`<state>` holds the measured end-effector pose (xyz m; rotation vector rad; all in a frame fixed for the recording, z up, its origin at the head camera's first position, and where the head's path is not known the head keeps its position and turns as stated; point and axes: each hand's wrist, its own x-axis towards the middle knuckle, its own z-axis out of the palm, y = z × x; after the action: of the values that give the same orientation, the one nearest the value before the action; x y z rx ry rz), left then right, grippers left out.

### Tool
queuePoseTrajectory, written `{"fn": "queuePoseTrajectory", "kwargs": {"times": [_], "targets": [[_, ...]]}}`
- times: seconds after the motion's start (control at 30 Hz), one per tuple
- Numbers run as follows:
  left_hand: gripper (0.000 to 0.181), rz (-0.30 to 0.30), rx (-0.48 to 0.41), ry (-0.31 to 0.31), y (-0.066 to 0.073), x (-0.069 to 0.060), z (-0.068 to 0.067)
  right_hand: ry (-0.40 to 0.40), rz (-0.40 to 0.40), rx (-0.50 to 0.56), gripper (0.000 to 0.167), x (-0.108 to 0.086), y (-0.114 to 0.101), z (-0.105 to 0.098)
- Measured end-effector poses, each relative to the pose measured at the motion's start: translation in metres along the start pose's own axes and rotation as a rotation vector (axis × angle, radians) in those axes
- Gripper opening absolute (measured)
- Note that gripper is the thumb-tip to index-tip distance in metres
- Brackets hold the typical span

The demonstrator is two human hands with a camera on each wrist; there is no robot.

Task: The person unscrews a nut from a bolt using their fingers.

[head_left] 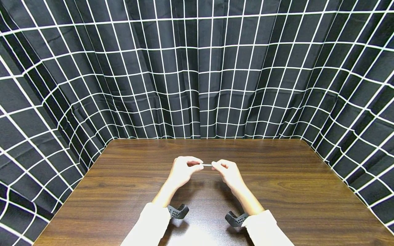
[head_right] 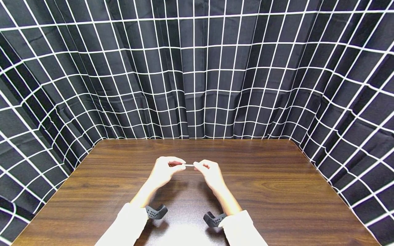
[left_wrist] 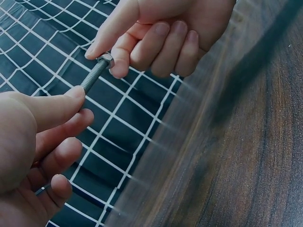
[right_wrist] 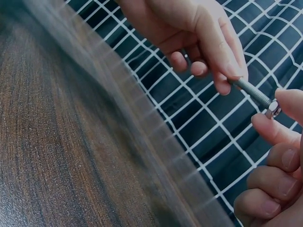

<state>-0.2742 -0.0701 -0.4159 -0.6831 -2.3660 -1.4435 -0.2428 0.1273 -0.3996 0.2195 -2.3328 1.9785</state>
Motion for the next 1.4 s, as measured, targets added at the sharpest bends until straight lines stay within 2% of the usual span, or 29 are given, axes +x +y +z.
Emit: {"fn": "queuePoseTrajectory", "kwargs": {"times": [0.1,0.33,0.43,0.6,0.77,0.9,1.07,1.27,1.4], "targets": [[0.012,0.001,-0.001,-0.001,0.0,0.001,0.0,0.006,-0.023,-0.012,0.021,-0.002,-0.004,0.0],[0.011,-0.019,0.002,0.004,-0.002,0.001,0.0,0.042,-0.046,0.024,0.014,0.01,0.025,0.001],[0.011,-0.024,0.0,0.007,-0.003,0.001,-0.001,0.051,-0.054,0.03,0.014,0.012,0.029,0.002],[0.011,-0.017,-0.003,0.005,-0.002,0.001,-0.002,0.032,-0.056,0.063,0.017,0.01,0.026,0.0],[0.012,-0.016,0.003,0.006,-0.004,0.001,-0.002,0.01,-0.064,0.061,0.017,0.001,0.006,-0.001],[0.012,-0.03,0.012,0.006,-0.006,0.001,-0.002,0.019,-0.079,0.011,0.017,-0.002,0.0,-0.002],[0.014,-0.033,0.029,0.006,-0.011,0.001,-0.003,0.041,-0.148,-0.066,0.017,0.006,0.018,-0.002],[0.011,-0.029,0.048,0.007,-0.018,0.0,-0.003,0.057,-0.237,-0.229,0.017,0.014,0.036,-0.004],[0.009,-0.035,0.057,0.003,-0.022,-0.002,-0.004,0.059,-0.24,-0.348,0.016,0.015,0.039,-0.005]]}}
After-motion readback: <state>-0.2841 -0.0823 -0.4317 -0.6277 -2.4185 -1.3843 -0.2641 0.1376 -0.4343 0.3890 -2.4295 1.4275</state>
